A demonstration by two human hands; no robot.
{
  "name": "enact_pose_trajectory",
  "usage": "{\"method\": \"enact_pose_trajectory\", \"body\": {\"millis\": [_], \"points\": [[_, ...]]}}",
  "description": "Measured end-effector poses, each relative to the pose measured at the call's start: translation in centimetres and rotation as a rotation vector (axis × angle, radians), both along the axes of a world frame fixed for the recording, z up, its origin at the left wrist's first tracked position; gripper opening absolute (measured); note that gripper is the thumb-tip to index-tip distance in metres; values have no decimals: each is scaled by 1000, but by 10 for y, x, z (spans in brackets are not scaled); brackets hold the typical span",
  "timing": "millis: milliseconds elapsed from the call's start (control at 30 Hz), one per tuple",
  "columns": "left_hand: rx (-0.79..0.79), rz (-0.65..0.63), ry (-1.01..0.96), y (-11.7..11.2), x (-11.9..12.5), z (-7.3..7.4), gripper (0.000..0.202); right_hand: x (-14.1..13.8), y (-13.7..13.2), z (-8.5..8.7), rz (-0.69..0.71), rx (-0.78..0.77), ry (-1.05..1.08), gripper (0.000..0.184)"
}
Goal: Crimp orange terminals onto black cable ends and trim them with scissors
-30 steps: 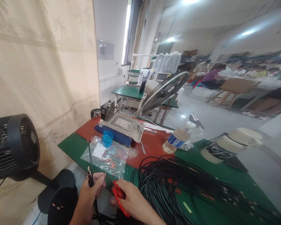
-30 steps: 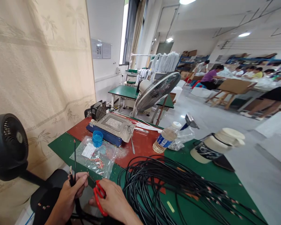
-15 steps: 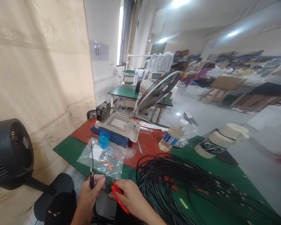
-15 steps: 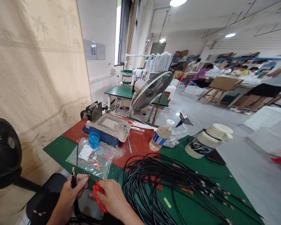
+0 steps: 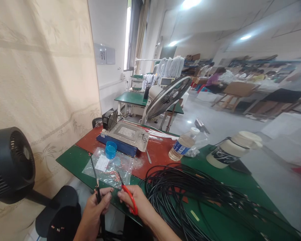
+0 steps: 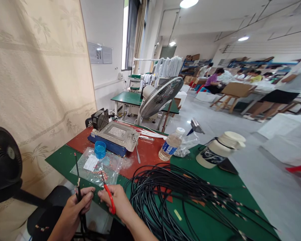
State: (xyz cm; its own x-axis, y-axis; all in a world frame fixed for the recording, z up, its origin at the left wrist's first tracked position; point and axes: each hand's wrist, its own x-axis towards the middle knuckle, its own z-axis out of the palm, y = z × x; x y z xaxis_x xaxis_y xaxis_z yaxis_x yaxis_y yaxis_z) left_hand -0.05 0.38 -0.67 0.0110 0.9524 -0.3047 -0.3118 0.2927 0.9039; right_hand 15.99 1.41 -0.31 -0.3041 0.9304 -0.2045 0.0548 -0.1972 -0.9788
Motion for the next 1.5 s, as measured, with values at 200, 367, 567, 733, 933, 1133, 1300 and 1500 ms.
{"method": "enact_pose_trajectory", "body": {"millis": [200,367,567,733,933,1133,1300,1500], "points": [[-10,31,-30,-11,1,12,29,-23,8,11,10,-189,271,50],[-11,-7,-19,-13,-3,12,31,-26,6,10,74,-90,245,45],[0,-89,-29,-13,-5,8,28,-25,5,15,47,-179,318,48],[7,-101,-37,-14,-4,10,29,-28,5,17,60,-257,358,46],[4,-87,-46,-15,-3,9,33,-32,2,11,23,-356,347,41],[2,-73,-111,-14,-2,0,31,-36,-4,10,26,-303,409,47],[27,-68,-109,-13,-3,-6,29,-38,-4,12,-6,-284,390,52],[54,-62,-73,-13,-3,-4,32,-38,-4,12,3,-214,368,52]]}}
